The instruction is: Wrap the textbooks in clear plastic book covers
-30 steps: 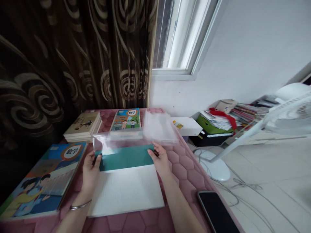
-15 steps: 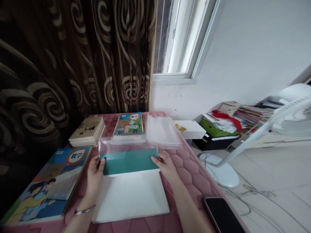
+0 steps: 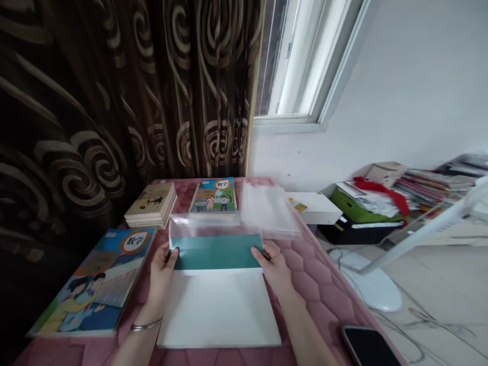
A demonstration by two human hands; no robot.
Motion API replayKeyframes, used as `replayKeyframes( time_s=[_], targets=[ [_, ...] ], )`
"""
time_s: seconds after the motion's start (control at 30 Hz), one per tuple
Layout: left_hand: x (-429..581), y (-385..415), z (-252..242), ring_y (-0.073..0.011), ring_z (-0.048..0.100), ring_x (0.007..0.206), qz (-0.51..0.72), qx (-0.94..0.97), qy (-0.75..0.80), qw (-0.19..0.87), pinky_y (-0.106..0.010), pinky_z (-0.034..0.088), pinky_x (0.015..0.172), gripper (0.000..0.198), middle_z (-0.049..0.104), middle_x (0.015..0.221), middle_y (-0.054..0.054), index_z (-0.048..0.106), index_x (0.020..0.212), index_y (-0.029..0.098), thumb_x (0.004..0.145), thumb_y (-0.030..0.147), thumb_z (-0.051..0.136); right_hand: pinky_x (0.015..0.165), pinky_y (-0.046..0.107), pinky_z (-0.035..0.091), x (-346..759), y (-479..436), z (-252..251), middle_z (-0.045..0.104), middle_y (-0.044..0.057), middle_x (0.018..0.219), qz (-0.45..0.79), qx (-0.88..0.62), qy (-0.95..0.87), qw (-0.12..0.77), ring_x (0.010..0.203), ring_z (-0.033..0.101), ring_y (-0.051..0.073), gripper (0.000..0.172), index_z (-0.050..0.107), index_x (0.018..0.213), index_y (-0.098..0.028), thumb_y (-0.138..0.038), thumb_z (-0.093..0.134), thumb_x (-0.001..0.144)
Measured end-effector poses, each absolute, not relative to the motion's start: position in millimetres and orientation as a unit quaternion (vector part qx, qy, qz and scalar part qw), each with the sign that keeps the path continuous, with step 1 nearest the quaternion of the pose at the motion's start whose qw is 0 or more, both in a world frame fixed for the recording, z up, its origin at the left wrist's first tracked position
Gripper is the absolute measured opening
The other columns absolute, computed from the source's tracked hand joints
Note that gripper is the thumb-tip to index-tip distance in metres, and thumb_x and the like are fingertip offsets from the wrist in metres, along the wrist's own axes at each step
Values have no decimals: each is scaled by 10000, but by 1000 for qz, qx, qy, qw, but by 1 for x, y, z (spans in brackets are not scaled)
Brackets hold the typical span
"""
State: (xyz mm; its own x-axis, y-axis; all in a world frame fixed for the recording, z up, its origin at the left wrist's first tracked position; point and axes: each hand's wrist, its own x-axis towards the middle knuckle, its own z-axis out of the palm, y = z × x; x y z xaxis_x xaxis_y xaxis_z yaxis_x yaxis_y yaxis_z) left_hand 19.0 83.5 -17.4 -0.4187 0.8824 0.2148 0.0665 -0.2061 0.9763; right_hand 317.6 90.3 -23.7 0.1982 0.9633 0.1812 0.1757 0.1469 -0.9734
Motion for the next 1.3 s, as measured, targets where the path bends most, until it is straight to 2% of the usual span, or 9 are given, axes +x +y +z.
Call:
replayKeyframes(
  time_s=[0.2,0.43,0.63,0.73,0.97,1.17,1.3],
  targets=[
    [19,82,-18,-206,625,852,639,438,550,313,-329,473,798,414,677,924,-76,605,960,169,729,504,680,610,321,449,310,90,-21,636,30,716,353,-568,-497,553,672,543,202,393,665,726,-197,-588,683,683],
    [20,76,-12,-193,625,848,637,441,548,317,-301,477,782,421,669,896,-30,595,971,204,709,516,703,525,302,389,302,90,-17,561,10,597,299,-594,-492,561,584,478,182,389,593,597,-227,-599,637,703],
    [23,80,-14,-198,643,885,648,433,530,335,-316,484,807,463,683,955,-67,565,1007,182,691,478,729,655,322,481,323,87,-12,654,20,769,451,-493,-536,517,719,571,210,311,703,785,-227,-501,755,646],
    [24,79,-14,-197,643,896,645,436,535,328,-319,482,822,442,681,961,-68,561,1012,182,711,468,711,665,320,484,328,86,-7,668,28,798,479,-467,-555,494,722,578,208,321,718,788,-215,-476,780,613],
    [25,80,-11,-197,643,843,641,445,543,310,-324,488,798,420,685,910,-58,585,968,180,707,488,701,589,302,435,325,94,-23,629,17,651,383,-533,-556,509,639,532,188,360,698,662,-191,-551,695,670],
    [23,80,-9,-184,621,787,637,444,553,302,-302,479,751,398,676,862,-42,601,930,186,704,501,693,646,318,460,327,96,-37,677,27,746,380,-544,-548,509,705,565,207,358,722,755,-200,-552,677,705],
    [16,75,-1,-190,620,811,608,459,541,357,-297,476,746,414,690,898,-43,629,945,189,675,490,716,652,329,470,323,94,-35,685,38,775,393,-539,-524,530,714,577,215,350,715,744,-192,-539,686,713]
  ],
)
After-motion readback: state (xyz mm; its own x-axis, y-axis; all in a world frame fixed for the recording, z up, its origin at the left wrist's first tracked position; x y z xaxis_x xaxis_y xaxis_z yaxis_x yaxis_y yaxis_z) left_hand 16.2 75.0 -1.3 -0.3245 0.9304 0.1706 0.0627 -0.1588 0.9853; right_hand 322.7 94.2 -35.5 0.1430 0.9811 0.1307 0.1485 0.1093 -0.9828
